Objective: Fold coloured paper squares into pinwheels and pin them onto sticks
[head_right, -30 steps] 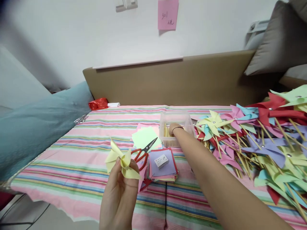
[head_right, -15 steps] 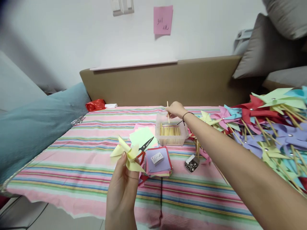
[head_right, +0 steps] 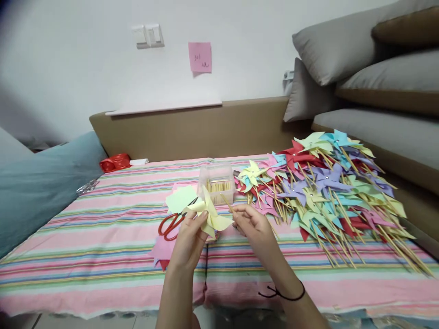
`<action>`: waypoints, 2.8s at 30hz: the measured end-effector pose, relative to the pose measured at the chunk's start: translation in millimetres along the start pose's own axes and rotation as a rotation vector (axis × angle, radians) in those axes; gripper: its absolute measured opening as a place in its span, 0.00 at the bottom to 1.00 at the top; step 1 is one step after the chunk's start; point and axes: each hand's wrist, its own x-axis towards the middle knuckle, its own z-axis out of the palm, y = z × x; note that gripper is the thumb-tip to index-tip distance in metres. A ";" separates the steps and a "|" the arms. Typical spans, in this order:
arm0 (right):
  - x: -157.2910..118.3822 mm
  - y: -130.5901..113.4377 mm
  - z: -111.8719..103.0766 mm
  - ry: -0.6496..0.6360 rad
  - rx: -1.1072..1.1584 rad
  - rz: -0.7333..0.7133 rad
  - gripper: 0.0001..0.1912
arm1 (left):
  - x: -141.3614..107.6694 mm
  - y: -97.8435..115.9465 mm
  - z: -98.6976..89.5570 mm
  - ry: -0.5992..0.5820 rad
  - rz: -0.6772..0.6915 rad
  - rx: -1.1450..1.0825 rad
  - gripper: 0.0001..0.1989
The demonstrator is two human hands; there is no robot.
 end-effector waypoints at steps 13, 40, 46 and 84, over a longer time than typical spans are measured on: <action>-14.9 15.3 -24.6 -0.091 0.032 -0.029 0.13 | 7.5 -38.9 20.1 -0.032 0.032 -0.091 0.17; -20.2 4.8 -29.8 -0.177 -0.066 -0.179 0.08 | 4.5 -42.7 17.4 -0.196 0.102 -0.184 0.14; -22.0 1.6 -27.9 -0.151 -0.097 -0.225 0.07 | 5.1 -44.5 14.7 -0.224 0.120 -0.172 0.11; -30.9 -4.8 -18.5 -0.028 -0.326 -0.488 0.09 | -5.5 -24.2 10.5 -0.222 0.133 0.012 0.15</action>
